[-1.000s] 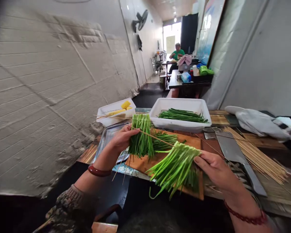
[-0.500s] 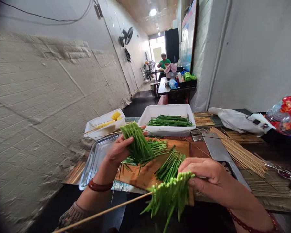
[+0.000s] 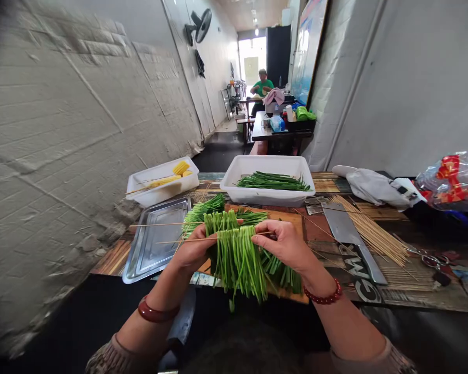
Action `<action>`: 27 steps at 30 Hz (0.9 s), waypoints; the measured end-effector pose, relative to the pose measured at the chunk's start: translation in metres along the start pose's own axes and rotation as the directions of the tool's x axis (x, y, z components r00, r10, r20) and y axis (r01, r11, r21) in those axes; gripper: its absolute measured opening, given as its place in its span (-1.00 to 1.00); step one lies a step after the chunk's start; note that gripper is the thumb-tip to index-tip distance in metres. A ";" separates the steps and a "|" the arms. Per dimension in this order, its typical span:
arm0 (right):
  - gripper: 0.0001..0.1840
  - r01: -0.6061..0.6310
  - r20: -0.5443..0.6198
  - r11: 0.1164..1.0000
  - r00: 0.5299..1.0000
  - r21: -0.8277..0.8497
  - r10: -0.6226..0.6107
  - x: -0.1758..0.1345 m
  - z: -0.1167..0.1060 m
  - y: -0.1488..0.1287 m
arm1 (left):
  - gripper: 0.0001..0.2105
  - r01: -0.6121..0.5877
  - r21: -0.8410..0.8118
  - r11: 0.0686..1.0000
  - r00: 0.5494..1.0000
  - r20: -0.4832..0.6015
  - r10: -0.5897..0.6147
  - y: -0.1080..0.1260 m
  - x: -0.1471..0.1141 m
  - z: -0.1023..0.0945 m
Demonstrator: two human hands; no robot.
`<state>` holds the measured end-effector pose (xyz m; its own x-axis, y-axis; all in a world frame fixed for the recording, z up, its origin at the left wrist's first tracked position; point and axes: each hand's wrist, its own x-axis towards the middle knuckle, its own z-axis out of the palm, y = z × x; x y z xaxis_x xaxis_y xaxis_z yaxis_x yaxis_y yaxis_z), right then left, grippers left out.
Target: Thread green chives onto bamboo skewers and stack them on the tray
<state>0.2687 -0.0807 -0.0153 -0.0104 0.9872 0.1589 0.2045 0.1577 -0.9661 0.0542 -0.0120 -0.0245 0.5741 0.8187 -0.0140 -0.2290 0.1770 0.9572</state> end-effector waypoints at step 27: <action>-0.64 -0.126 -0.155 0.860 0.961 0.495 0.230 0.021 0.048 0.008 | -0.69 0.004 -0.341 0.940 0.997 -0.072 -0.030 0.005 -0.034 -0.061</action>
<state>0.2234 -0.0579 -0.0292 0.1893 0.9812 -0.0383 -0.3073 0.0222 -0.9513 -0.0141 -0.0054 -0.0372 0.5230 0.8500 -0.0634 -0.4815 0.3560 0.8009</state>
